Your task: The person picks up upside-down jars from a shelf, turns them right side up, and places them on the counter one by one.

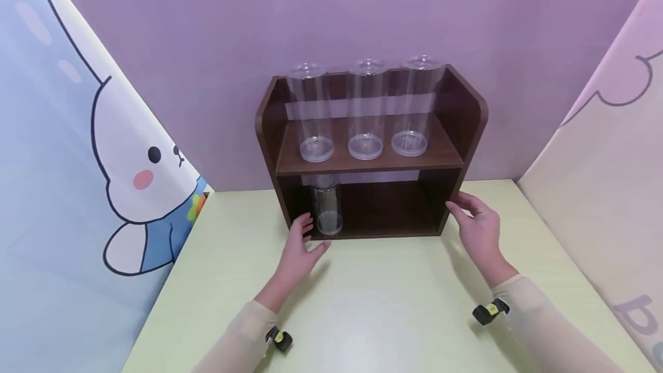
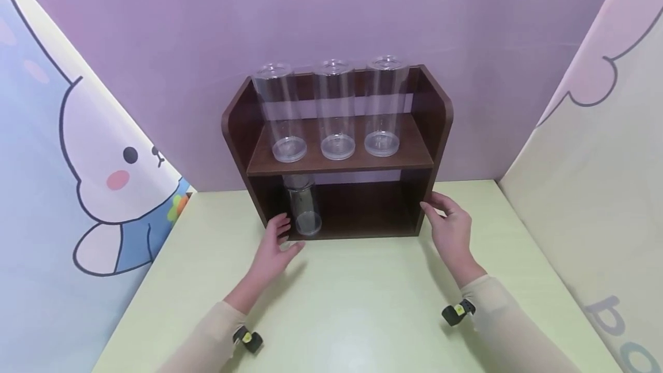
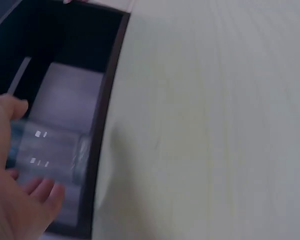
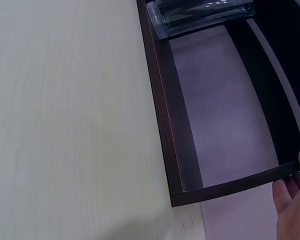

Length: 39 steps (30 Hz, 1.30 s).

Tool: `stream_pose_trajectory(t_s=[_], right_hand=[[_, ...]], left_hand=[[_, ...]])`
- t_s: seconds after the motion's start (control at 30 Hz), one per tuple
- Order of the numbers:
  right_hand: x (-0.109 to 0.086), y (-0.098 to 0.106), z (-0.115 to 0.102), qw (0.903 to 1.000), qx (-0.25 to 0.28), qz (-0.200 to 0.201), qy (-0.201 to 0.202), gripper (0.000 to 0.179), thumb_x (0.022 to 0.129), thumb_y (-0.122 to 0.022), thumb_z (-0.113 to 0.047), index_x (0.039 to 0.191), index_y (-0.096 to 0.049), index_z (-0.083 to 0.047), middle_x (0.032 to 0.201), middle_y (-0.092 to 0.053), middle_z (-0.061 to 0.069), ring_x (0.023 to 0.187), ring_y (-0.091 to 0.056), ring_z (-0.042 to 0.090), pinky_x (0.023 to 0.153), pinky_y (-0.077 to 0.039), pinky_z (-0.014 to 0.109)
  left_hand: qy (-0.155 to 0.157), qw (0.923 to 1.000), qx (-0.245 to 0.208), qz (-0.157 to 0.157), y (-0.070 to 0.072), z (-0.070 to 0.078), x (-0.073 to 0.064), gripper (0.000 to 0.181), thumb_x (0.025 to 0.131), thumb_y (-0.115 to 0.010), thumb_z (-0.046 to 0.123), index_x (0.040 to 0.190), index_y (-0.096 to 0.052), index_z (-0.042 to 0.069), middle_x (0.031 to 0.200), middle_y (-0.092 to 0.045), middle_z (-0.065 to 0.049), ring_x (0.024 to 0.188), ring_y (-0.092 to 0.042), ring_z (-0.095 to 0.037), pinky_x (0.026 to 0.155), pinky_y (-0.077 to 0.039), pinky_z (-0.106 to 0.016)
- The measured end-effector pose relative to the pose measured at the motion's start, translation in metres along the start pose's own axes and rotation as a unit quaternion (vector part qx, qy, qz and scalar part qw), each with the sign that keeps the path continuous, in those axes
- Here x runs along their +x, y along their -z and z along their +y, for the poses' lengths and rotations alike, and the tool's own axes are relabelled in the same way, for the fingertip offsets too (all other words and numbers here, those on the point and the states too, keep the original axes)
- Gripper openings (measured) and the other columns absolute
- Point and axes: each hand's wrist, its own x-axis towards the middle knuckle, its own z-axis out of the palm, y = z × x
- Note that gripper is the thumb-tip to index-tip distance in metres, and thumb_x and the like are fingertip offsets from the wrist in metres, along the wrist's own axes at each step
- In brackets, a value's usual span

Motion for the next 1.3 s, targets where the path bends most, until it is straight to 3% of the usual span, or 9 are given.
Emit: stream_pose_trajectory(t_s=[0.1,0.23,0.43,0.6,0.97,1.13,1.3], right_hand=[[0.0,0.0,-0.001,1.0,0.001,0.003,0.002,0.026,0.103,-0.082,-0.017,0.126,-0.081,-0.005,0.109,-0.083,0.005,0.1,-0.07,-0.008,0.079,-0.051,0.012],[-0.001,-0.001,-0.001,1.0,0.003,0.006,0.003,0.025,0.103,-0.082,-0.016,0.125,-0.081,-0.005,0.108,-0.083,0.004,0.098,-0.07,-0.008,0.076,-0.051,0.012],[-0.001,-0.001,0.0,1.0,0.007,0.006,-0.001,0.027,0.102,-0.082,-0.013,0.127,-0.081,-0.003,0.108,-0.083,0.002,0.097,-0.07,-0.009,0.078,-0.052,0.009],[-0.001,0.0,-0.001,0.9996,0.027,0.006,-0.007,0.027,0.102,-0.082,-0.012,0.127,-0.08,-0.002,0.107,-0.082,0.0,0.098,-0.071,-0.006,0.086,-0.055,0.008],[0.001,-0.003,0.001,0.9996,0.027,0.007,-0.009,0.028,0.101,-0.082,-0.011,0.126,-0.079,0.001,0.109,-0.083,0.004,0.098,-0.07,-0.007,0.084,-0.055,0.007],[0.0,-0.002,0.001,0.9996,0.028,0.007,-0.008,0.026,0.102,-0.082,-0.013,0.125,-0.08,-0.001,0.107,-0.082,0.0,0.1,-0.07,-0.006,0.085,-0.055,0.008],[-0.001,-0.001,0.001,0.9996,0.025,0.005,-0.009,0.025,0.103,-0.082,-0.015,0.123,-0.08,0.0,0.106,-0.082,-0.002,0.101,-0.07,-0.006,0.084,-0.055,0.009]], left_hand=[[0.002,0.9991,0.007,0.042,-0.017,0.001,0.011,0.093,0.094,-0.089,0.018,0.167,-0.032,0.002,0.165,-0.044,-0.022,0.151,-0.047,-0.04,0.124,-0.043,-0.055],[0.011,0.9959,0.014,0.089,-0.029,0.002,0.024,0.1,0.091,-0.092,0.021,0.168,-0.031,0.004,0.165,-0.042,-0.021,0.153,-0.045,-0.037,0.126,-0.041,-0.051],[0.02,0.9926,0.016,0.119,-0.037,0.002,0.037,0.101,0.087,-0.095,0.02,0.166,-0.035,0.004,0.161,-0.046,-0.022,0.151,-0.048,-0.036,0.126,-0.041,-0.049],[0.015,0.9926,0.011,0.12,-0.041,-0.002,0.044,0.096,0.085,-0.096,0.019,0.162,-0.04,0.004,0.155,-0.051,-0.022,0.147,-0.052,-0.036,0.123,-0.044,-0.051],[0.025,0.9932,0.004,0.114,-0.045,-0.008,0.049,0.077,0.087,-0.095,0.021,0.151,-0.053,0.008,0.145,-0.062,-0.014,0.136,-0.062,-0.034,0.114,-0.053,-0.05],[0.011,0.9955,-0.002,0.094,-0.043,-0.006,0.042,0.076,0.087,-0.096,0.02,0.149,-0.055,0.009,0.144,-0.064,-0.014,0.136,-0.063,-0.034,0.113,-0.055,-0.049],[0.006,0.9977,-0.027,0.062,-0.035,0.004,0.025,0.071,0.088,-0.096,0.016,0.147,-0.056,0.009,0.142,-0.063,-0.008,0.136,-0.062,-0.029,0.113,-0.055,-0.044]])
